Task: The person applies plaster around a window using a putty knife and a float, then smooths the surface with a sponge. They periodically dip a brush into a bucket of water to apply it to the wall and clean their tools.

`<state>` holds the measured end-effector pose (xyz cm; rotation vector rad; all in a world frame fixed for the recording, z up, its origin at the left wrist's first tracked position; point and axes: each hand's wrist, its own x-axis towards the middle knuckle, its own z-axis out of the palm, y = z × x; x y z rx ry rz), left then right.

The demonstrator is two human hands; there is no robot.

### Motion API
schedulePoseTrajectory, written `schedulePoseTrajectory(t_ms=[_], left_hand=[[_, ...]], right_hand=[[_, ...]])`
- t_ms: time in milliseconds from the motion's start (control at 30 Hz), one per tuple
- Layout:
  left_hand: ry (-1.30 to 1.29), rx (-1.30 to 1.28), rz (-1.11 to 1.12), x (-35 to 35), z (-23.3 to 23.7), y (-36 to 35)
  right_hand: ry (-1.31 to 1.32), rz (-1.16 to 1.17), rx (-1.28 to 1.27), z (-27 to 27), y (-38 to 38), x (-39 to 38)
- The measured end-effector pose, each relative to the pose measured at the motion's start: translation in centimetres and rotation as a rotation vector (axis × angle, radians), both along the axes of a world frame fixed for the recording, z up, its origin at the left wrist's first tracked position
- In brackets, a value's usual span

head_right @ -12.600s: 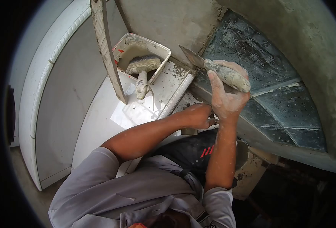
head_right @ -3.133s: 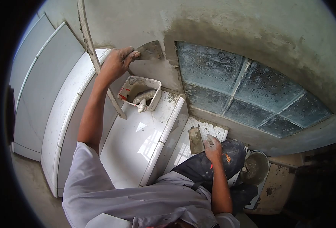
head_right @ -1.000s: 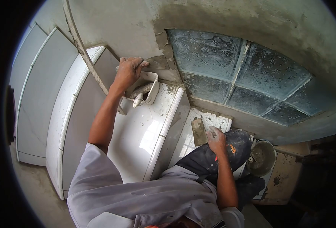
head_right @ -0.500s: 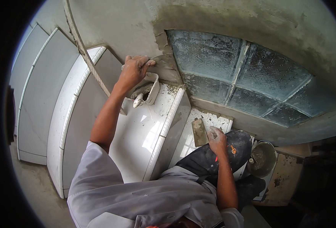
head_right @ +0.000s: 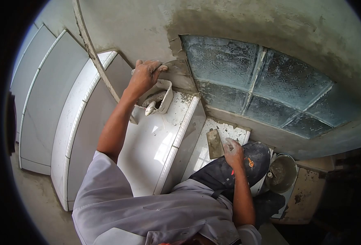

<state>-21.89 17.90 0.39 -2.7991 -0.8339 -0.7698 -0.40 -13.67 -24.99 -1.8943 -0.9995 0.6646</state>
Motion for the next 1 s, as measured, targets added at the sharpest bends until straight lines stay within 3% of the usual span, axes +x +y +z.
schedulePoseTrajectory(t_ms=[167,267,367,567,767,867,967,1000], left_hand=[[0.046,-0.004,0.032,-3.1,0.1,1.1],[0.056,0.034,-0.083,-1.5,1.8,-0.4],[0.051,0.098,-0.062,-0.1,3.2,0.0],[-0.017,-0.012,0.078,-3.4,3.7,1.0],[-0.016,0.037,-0.001,-0.2,5.5,-0.1],[-0.001,0.020,0.111,-1.1,5.8,0.3],[-0.066,-0.035,0.102,-3.0,4.3,1.2],[-0.066,-0.209,0.149,-2.6,5.5,-0.1]], right_hand=[[0.036,-0.021,0.017,-1.4,-0.2,0.3],[-0.039,0.020,0.027,-2.1,0.4,0.3],[-0.055,0.022,0.015,-1.9,0.5,0.2],[0.042,-0.018,0.017,-1.3,0.1,0.1],[-0.008,0.018,0.011,-1.4,0.4,-0.1],[0.005,-0.003,0.011,-1.1,0.1,0.4],[0.041,-0.024,-0.002,-0.7,-0.2,0.2],[0.053,-0.026,-0.009,-0.6,-0.2,0.1]])
